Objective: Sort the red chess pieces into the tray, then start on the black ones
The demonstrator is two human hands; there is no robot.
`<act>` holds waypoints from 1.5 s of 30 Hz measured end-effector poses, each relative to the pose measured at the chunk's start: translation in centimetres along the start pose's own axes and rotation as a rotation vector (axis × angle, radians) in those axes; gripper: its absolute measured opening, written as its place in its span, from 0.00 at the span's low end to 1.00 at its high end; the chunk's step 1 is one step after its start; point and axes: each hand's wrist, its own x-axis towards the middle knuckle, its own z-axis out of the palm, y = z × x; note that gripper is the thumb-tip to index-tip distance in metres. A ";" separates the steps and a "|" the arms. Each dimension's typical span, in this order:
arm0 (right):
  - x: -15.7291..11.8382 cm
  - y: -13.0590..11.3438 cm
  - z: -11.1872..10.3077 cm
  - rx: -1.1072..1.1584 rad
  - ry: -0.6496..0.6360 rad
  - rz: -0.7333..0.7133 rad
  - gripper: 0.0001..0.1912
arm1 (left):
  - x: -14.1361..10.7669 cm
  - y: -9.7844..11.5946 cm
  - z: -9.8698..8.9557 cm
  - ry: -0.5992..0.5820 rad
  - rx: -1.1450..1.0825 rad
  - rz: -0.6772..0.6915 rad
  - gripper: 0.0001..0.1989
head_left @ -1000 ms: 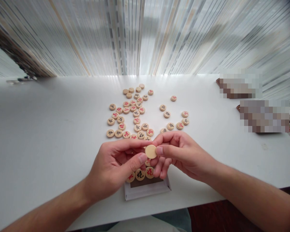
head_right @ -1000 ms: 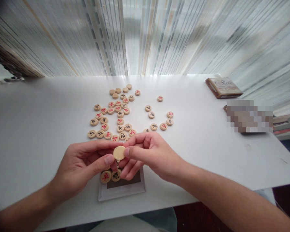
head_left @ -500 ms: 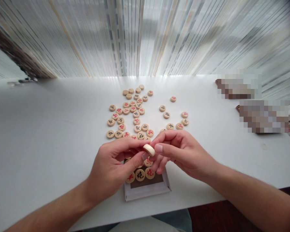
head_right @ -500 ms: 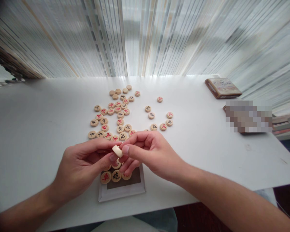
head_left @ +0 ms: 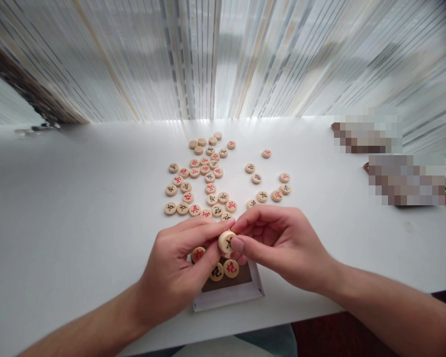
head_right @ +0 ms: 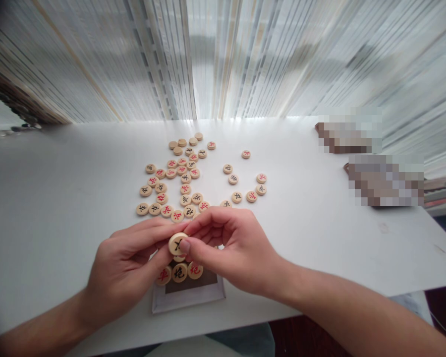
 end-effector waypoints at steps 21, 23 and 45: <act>0.2 0.6 -1.1 -0.809 0.039 -0.808 0.10 | 0.8 0.1 -0.5 0.034 -0.608 -0.572 0.09; 0.2 0.7 -1.1 -0.913 0.054 -0.871 0.10 | 0.8 0.0 -0.4 0.030 -0.585 -0.559 0.08; -5.2 -0.1 -2.2 -1.241 -0.151 -0.494 0.06 | 1.8 -1.6 -2.2 0.165 -0.316 -0.329 0.10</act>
